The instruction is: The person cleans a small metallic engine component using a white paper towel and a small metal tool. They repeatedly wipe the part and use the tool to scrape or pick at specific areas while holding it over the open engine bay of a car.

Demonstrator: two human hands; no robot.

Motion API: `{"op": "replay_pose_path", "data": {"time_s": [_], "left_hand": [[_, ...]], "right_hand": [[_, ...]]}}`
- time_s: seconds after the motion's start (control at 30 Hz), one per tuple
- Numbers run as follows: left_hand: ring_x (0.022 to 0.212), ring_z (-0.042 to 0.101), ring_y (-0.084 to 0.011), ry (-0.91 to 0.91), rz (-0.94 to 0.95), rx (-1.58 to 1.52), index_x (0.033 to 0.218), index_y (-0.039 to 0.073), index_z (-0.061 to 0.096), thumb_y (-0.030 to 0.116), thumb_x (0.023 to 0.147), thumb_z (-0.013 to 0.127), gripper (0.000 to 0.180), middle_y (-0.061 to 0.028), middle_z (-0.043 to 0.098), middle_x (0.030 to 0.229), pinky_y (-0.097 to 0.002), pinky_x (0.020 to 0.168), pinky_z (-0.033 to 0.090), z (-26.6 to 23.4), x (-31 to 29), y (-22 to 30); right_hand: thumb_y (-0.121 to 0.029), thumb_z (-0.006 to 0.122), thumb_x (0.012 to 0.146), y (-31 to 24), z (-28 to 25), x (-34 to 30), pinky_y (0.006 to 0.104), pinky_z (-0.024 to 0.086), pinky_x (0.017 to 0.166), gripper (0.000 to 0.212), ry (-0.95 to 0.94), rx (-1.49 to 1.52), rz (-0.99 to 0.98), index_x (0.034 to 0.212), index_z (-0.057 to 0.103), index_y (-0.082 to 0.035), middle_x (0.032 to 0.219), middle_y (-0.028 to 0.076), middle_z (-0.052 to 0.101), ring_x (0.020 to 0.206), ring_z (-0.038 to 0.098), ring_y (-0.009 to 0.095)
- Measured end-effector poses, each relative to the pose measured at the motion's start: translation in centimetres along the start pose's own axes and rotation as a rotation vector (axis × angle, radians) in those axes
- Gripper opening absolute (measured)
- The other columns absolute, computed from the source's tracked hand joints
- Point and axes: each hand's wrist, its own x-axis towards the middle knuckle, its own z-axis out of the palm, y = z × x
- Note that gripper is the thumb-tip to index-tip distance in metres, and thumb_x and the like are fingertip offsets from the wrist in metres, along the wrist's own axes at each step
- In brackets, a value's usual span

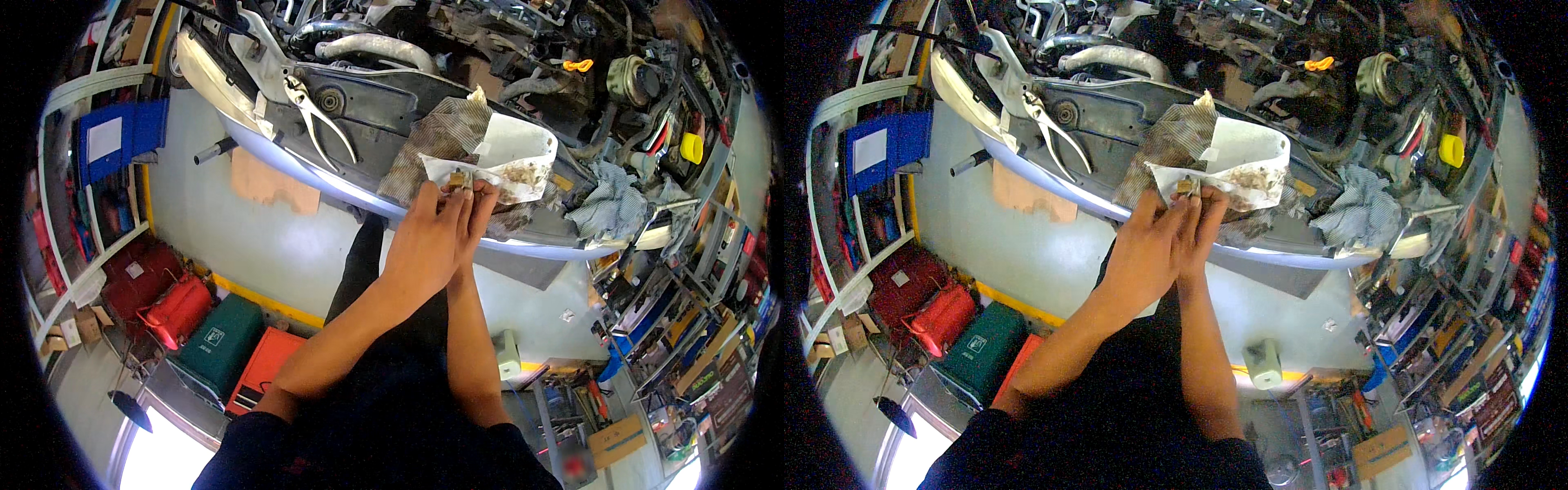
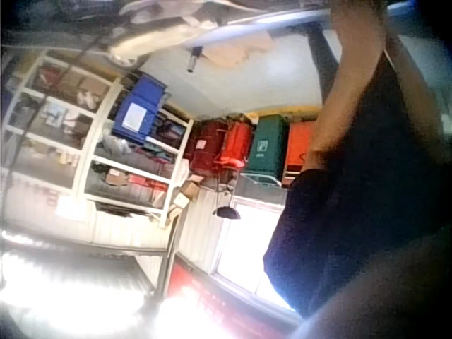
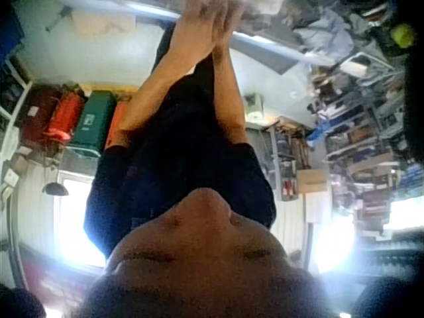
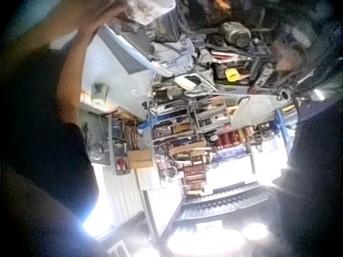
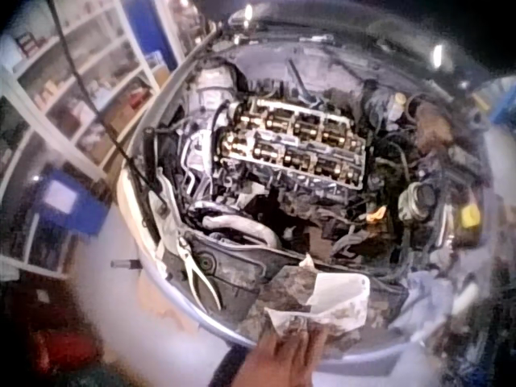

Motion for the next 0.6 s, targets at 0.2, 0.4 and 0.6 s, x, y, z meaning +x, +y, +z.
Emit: {"op": "replay_pose_path", "data": {"time_s": [0.2,0.4,0.6], "left_hand": [[0.1,0.066,-0.0427,0.017,0.025,-0.018,0.137,-0.004,0.063,0.005,0.087,0.072,0.052,-0.0245,0.054,0.115,-0.0498,0.085,0.057,0.0,0.1,0.3],[0.104,0.065,-0.0432,0.023,0.0,0.025,0.138,-0.003,0.062,0.006,0.088,0.072,0.052,-0.0238,0.054,0.116,-0.0487,0.089,0.056,0.5,0.5,0.2],[0.103,0.064,-0.0425,0.008,-0.011,-0.006,0.139,-0.004,0.062,0.007,0.089,0.072,0.052,-0.0236,0.053,0.115,-0.0476,0.088,0.056,0.5,0.9,0.2]], "right_hand": [[-0.018,0.045,0.116,0.5,-0.5,0.3,0.0335,0.05,0.089,0.016,-0.002,-0.044,0.021,0.122,0.045,-0.004,0.107,0.008,0.056,0.096,0.059,0.016],[-0.017,0.046,0.115,-0.2,0.0,0.4,0.0333,0.05,0.089,0.015,0.011,-0.07,0.019,0.124,0.043,-0.005,0.108,0.009,0.057,0.096,0.059,0.017],[-0.017,0.046,0.115,0.0,-0.2,0.3,0.0335,0.051,0.087,0.015,0.011,-0.101,-0.046,0.124,0.043,-0.005,0.11,0.01,0.057,0.097,0.06,0.017]]}}
